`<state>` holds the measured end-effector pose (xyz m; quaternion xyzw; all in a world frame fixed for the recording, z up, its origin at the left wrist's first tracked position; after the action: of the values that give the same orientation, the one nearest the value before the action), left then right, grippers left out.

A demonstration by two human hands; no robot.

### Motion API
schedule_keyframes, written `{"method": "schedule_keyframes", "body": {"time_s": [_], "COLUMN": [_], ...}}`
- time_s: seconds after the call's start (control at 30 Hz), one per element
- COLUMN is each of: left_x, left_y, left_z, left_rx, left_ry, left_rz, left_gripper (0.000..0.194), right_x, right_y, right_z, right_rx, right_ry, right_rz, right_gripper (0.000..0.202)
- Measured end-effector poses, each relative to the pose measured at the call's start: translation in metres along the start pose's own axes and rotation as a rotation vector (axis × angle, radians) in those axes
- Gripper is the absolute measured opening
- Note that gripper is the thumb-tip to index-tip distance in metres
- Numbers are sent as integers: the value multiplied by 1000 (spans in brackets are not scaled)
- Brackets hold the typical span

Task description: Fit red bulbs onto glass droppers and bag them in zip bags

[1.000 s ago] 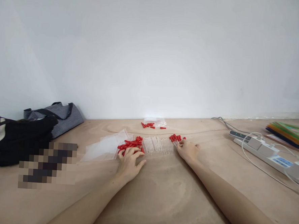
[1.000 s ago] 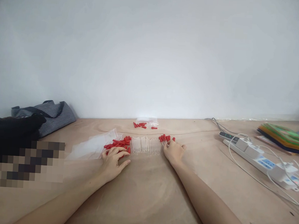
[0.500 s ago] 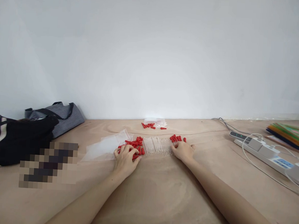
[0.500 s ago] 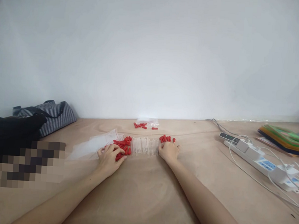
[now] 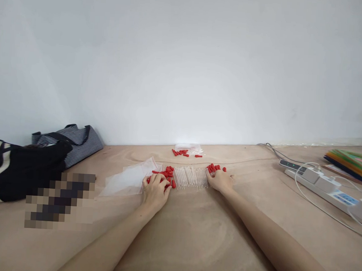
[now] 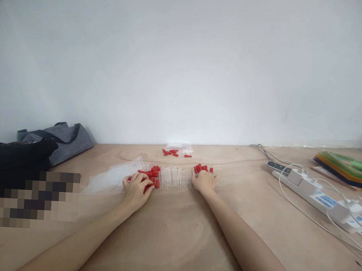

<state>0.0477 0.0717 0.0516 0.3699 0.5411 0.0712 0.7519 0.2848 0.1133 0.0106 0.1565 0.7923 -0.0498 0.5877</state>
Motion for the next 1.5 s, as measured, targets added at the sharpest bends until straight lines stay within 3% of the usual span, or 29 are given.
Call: {"method": "schedule_keyframes", "body": {"time_s": [0.1,0.2,0.3,0.4,0.53,0.77,0.97,1.07,1.23,1.5], "left_x": [-9,-19,-13,-3,1,14,25,21,15,15], "left_y": [-1,-4,-10,-16,-17,-21,-21,-20,-18,-18], "left_z": [3,8,20,34,37,42,48,46,40,36], "left_rx": [6,26,123,203,172,157,122,110,63,22], "left_ry": [-42,-125,-276,-400,-437,-446,-449,-439,-427,-430], "left_rz": [61,99,-49,-242,-311,-306,-302,-255,-230,-237], "left_gripper": [11,13,14,14,13,23,16,16,14,12], "right_x": [-7,-22,-27,-22,-15,-7,5,6,-10,-14], "right_y": [-6,-25,-59,-82,-84,-76,-71,-73,-83,-92], "right_z": [-2,-18,-36,-42,-41,-37,-35,-37,-38,-46], "right_rx": [-65,-334,-678,-823,-817,-748,-630,-633,-665,-696], "right_ry": [52,112,105,82,61,115,200,195,199,241], "right_rz": [30,150,179,114,49,-14,-20,31,227,220], "right_gripper": [32,26,22,19,17,19,21,17,16,15]}}
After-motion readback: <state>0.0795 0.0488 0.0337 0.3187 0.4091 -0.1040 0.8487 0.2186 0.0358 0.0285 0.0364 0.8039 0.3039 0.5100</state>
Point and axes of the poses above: each hand's wrist, its own y-axis towards the middle knuckle, its own x-axis out of the palm, z = x × y, the point moved 9 cm from there along y, towards the middle knuckle, and after that the axes turned 6 degrees about -y, right-handed, at the moved point
